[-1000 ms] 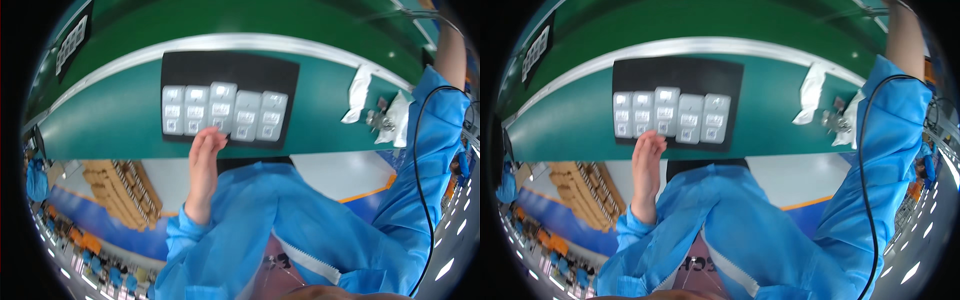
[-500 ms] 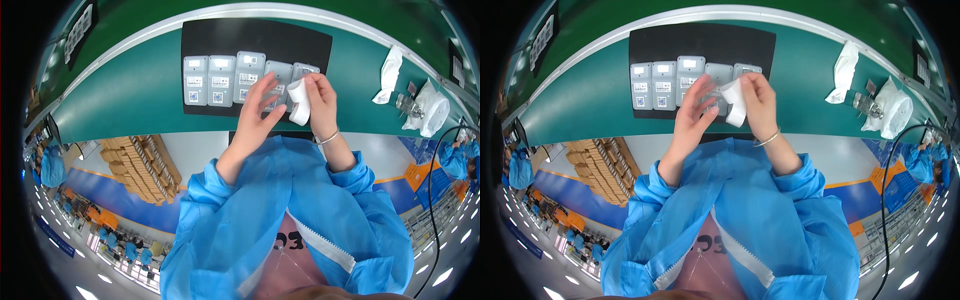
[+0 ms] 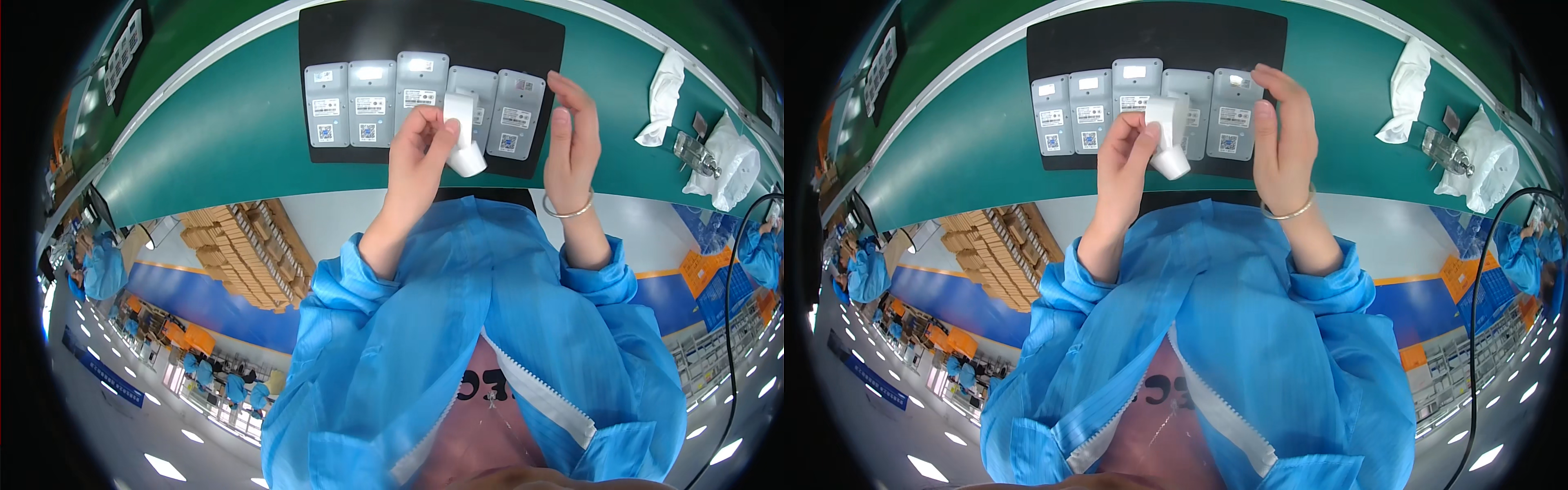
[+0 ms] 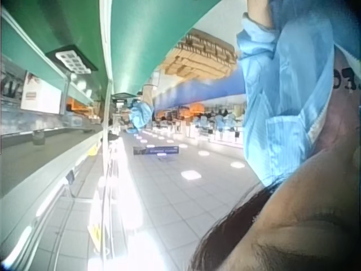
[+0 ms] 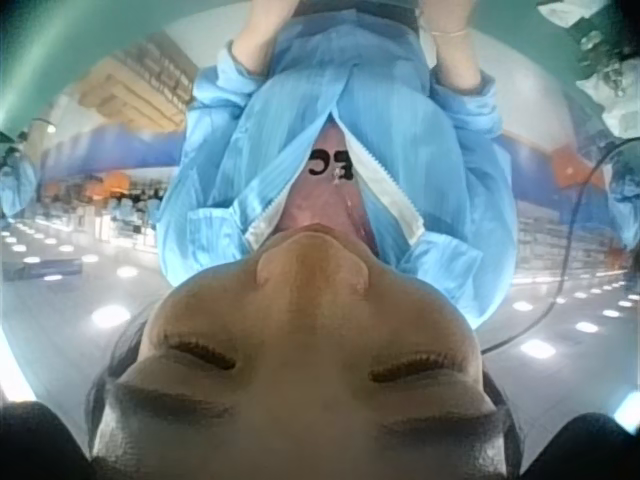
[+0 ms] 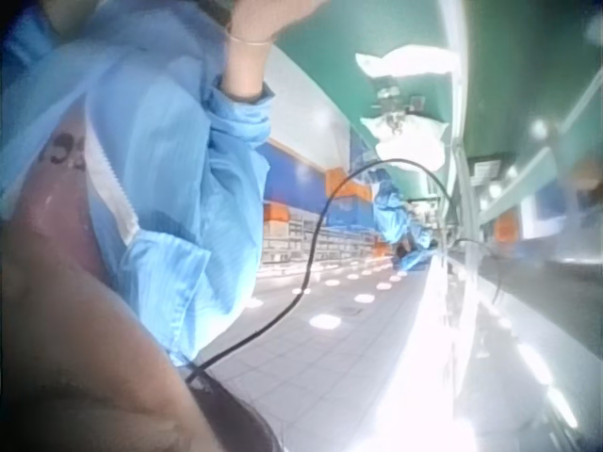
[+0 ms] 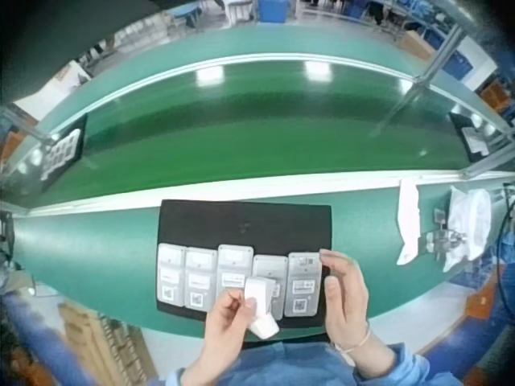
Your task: The person arranges electronic devices on a tray, peels adhesive labels from a roll and applies them to the back of the devices, and then stacks the devices together.
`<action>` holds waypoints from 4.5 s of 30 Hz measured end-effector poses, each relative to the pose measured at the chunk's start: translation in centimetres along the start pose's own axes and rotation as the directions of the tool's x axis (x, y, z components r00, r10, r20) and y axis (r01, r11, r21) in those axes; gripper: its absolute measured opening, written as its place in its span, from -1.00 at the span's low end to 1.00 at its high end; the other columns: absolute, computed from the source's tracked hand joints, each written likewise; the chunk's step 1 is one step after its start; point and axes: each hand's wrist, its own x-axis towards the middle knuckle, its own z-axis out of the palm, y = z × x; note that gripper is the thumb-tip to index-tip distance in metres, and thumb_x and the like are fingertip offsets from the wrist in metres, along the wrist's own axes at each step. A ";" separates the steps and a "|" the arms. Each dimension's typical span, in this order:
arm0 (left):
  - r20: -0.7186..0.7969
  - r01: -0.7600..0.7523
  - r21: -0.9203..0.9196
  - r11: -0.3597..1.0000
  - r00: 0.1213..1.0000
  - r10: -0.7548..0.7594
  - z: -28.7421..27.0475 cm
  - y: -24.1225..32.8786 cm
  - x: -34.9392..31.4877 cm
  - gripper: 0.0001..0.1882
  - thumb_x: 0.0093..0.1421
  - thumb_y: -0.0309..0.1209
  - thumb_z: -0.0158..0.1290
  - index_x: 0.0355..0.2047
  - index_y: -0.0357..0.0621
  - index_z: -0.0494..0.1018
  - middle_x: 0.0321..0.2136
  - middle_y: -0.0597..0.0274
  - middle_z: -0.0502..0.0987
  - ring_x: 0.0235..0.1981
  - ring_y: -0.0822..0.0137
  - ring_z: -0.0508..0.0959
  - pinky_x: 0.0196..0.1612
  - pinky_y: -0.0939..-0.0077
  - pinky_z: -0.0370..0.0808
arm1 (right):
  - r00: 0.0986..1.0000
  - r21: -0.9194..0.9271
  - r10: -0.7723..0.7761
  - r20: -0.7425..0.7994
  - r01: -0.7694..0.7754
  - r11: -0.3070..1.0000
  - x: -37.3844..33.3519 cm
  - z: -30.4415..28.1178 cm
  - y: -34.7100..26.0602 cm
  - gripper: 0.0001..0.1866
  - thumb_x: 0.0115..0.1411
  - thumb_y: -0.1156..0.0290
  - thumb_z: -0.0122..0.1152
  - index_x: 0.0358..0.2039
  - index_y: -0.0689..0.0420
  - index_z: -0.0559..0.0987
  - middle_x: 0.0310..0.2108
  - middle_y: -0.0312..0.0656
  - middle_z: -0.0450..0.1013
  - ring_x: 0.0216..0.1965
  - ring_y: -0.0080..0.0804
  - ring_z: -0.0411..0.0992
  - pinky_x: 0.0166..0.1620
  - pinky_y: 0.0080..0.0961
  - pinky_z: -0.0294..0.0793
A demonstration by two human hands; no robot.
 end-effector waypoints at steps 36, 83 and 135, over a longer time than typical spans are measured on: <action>-0.301 -0.402 0.678 0.615 0.611 0.732 -2.5 1.9 1.4 -0.51 0.24 -0.45 -0.05 0.12 -0.12 0.04 0.06 0.06 0.16 -0.10 0.19 0.39 -0.03 0.32 0.35 | 0.284 0.396 0.276 0.918 -0.678 -0.619 -3.4 -0.4 -2.5 -0.75 0.22 0.44 0.00 -0.12 0.28 0.45 -0.17 -0.09 0.49 -0.25 -0.42 0.52 -0.41 -0.75 0.50; 0.173 0.078 0.031 0.996 0.982 -0.082 -0.7 0.5 -1.1 -0.70 0.19 -0.47 0.02 -0.05 -0.23 0.43 -0.23 0.31 0.47 -0.26 0.52 0.45 -0.19 0.65 0.39 | 0.855 0.291 0.380 0.353 -0.486 0.824 -2.7 1.6 -4.3 -0.88 0.08 0.49 0.22 -0.35 0.21 0.54 -0.48 -0.20 0.51 -0.46 -0.53 0.48 -0.41 -0.65 0.41; 0.434 -0.587 0.684 0.432 0.804 0.406 -1.4 -4.7 -1.7 -0.79 -0.07 -0.29 0.24 -0.50 -0.06 0.45 0.02 0.19 0.42 0.15 0.17 0.31 0.14 0.23 0.19 | 0.939 -0.088 -0.046 0.341 0.080 0.993 2.8 4.2 3.0 -0.88 -0.01 0.34 0.25 -0.51 0.11 0.58 -0.36 -0.33 0.44 -0.27 -0.34 0.37 -0.16 -0.40 0.34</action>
